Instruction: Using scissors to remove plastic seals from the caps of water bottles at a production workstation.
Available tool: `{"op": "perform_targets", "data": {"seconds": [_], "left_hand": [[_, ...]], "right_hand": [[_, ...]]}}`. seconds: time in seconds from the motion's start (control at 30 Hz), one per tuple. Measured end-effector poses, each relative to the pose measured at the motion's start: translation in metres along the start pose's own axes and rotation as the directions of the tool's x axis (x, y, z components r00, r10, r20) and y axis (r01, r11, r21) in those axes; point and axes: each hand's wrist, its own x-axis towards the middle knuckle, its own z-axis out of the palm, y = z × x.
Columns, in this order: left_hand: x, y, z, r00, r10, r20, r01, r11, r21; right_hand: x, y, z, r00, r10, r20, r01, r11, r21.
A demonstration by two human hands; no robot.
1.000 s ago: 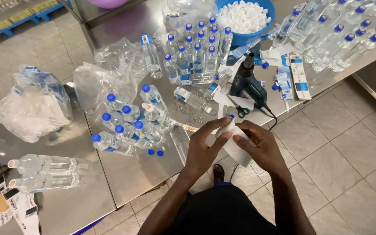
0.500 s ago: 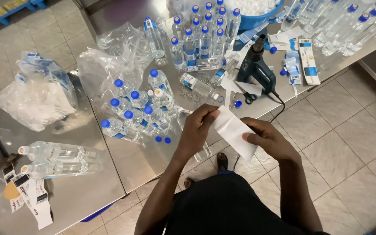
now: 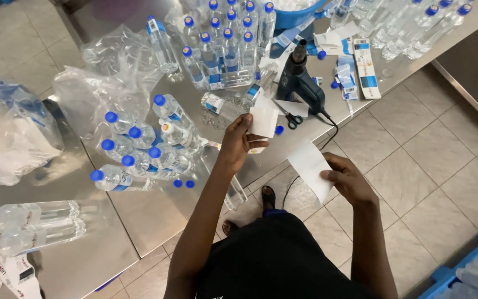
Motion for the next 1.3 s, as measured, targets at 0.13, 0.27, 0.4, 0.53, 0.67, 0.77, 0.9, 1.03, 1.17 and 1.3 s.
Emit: {"op": "perform_targets", "data": {"seconds": [0.13, 0.27, 0.4, 0.53, 0.67, 0.77, 0.9, 1.03, 1.17, 1.3], "left_hand": [[0.077, -0.044, -0.042, 0.994, -0.007, -0.108, 0.001, 0.999, -0.049], [0.067, 0.0, 0.013, 0.966, -0.006, -0.26, 0.078, 0.96, 0.27], [0.019, -0.015, 0.04, 0.983, 0.111, -0.146, 0.0, 0.796, 0.606], [-0.006, -0.059, 0.039, 0.828, 0.559, 0.053, -0.385, 0.496, 0.778], [-0.015, -0.063, 0.037, 0.719, 0.678, 0.153, -0.422, 0.251, 0.871], [-0.025, -0.059, 0.033, 0.699, 0.697, 0.159, -0.445, 0.251, 0.86], [-0.037, -0.063, 0.021, 0.653, 0.72, 0.235, -0.503, 0.181, 0.845], [-0.052, -0.05, 0.023, 0.71, 0.699, 0.088, -0.433, 0.334, 0.837], [-0.066, -0.042, 0.03, 0.821, 0.568, -0.054, -0.44, 0.691, 0.574], [-0.069, -0.044, 0.027, 0.838, 0.532, -0.125, -0.419, 0.773, 0.476]], "right_hand": [[0.011, 0.006, -0.015, 0.991, 0.054, -0.119, -0.052, 0.998, 0.023], [0.039, -0.017, 0.011, 0.964, 0.037, -0.263, -0.061, 0.995, -0.085], [0.066, -0.01, 0.032, 0.944, -0.017, -0.329, -0.011, 0.996, -0.083], [0.08, -0.045, 0.075, 0.951, 0.022, -0.309, -0.01, 0.999, 0.041], [0.088, -0.024, 0.08, 0.998, 0.026, -0.052, -0.011, 0.959, 0.282], [0.093, -0.024, 0.09, 0.99, 0.135, -0.04, -0.104, 0.894, 0.435], [0.1, 0.001, 0.094, 0.942, 0.255, -0.22, -0.138, 0.889, 0.437], [0.085, -0.035, 0.129, 0.91, 0.138, -0.392, -0.078, 0.983, 0.165], [0.069, -0.038, 0.15, 0.883, 0.008, -0.47, -0.048, 0.996, -0.074], [0.06, -0.032, 0.159, 0.898, -0.044, -0.438, 0.01, 0.997, -0.079]]}}
